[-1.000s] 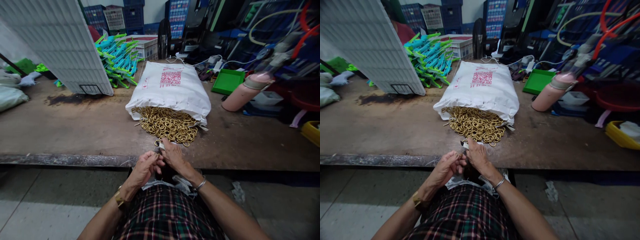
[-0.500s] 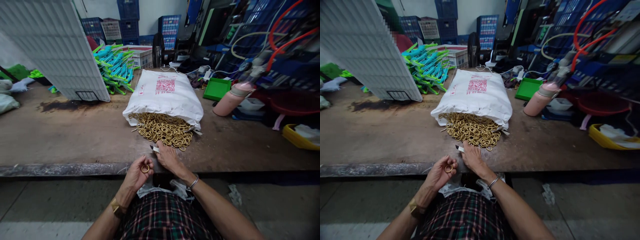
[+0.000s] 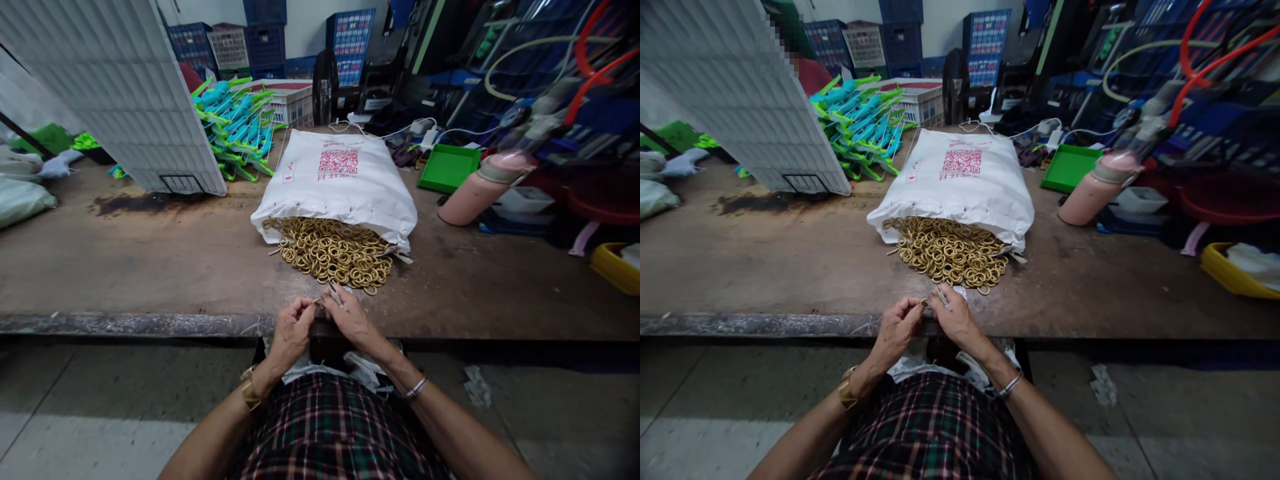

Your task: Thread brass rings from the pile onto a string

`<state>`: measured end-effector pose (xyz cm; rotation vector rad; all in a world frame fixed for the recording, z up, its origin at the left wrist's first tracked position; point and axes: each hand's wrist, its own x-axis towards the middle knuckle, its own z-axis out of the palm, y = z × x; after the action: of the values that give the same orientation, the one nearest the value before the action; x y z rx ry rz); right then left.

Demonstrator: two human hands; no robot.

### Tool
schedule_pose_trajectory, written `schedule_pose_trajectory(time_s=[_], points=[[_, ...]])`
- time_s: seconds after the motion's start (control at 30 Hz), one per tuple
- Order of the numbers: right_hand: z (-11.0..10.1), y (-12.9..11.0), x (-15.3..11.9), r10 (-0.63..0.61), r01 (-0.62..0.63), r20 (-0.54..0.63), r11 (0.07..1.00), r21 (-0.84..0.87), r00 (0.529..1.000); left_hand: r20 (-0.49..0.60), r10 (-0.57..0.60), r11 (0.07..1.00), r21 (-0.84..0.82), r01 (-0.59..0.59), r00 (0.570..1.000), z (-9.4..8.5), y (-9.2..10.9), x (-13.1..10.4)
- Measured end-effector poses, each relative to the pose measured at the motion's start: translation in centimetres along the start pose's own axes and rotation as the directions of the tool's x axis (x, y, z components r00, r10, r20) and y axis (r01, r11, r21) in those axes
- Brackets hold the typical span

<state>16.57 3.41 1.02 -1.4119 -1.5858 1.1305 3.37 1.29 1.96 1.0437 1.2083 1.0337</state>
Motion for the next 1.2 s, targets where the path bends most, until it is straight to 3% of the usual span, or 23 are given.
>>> schedule_pose_trajectory(time_s=[0.07, 0.13, 0.3, 0.5, 0.63, 0.8, 1.0, 1.2], points=[[-0.1, -0.1, 0.0, 0.07, -0.072, 0.047, 0.996, 0.047, 0.996, 0.019, 0.107, 0.993, 0.052, -0.108, 0.994, 0.1, 0.1, -0.1], [-0.1, -0.1, 0.1, 0.11, -0.115, 0.071, 0.992, 0.06, 0.991, 0.041, 0.112, 0.992, 0.053, -0.114, 0.993, 0.1, 0.1, -0.2], [0.2, 0.2, 0.1, 0.071, -0.071, 0.016, 0.997, 0.021, 0.997, 0.142, -0.167, 0.982, -0.067, 0.178, 0.976, -0.2, -0.3, 0.0], [0.2, 0.1, 0.3, 0.067, -0.067, 0.02, 0.998, -0.002, 0.998, 0.201, -0.196, 0.955, -0.181, 0.233, 0.96, -0.3, -0.6, 0.0], [-0.1, 0.4, 0.1, 0.026, -0.036, -0.042, 0.97, -0.24, 0.999, 0.174, -0.169, 0.954, -0.22, 0.205, 0.97, -0.3, -0.8, -0.1], [-0.1, 0.6, -0.6, -0.057, 0.13, 0.147, 0.823, -0.552, 0.987, 0.142, -0.135, 0.97, -0.185, 0.16, 0.981, -0.4, -0.8, 0.1], [0.3, 0.3, -0.6, 0.036, 0.116, 0.196, 0.696, -0.709, 0.98, 0.107, -0.138, 0.976, -0.156, 0.154, 0.985, -0.4, -0.6, 0.0], [0.3, -0.3, -0.4, 0.072, 0.14, 0.244, 0.651, -0.746, 0.967, 0.102, -0.109, 0.985, -0.121, 0.122, 0.989, -0.5, -1.0, 0.0]])
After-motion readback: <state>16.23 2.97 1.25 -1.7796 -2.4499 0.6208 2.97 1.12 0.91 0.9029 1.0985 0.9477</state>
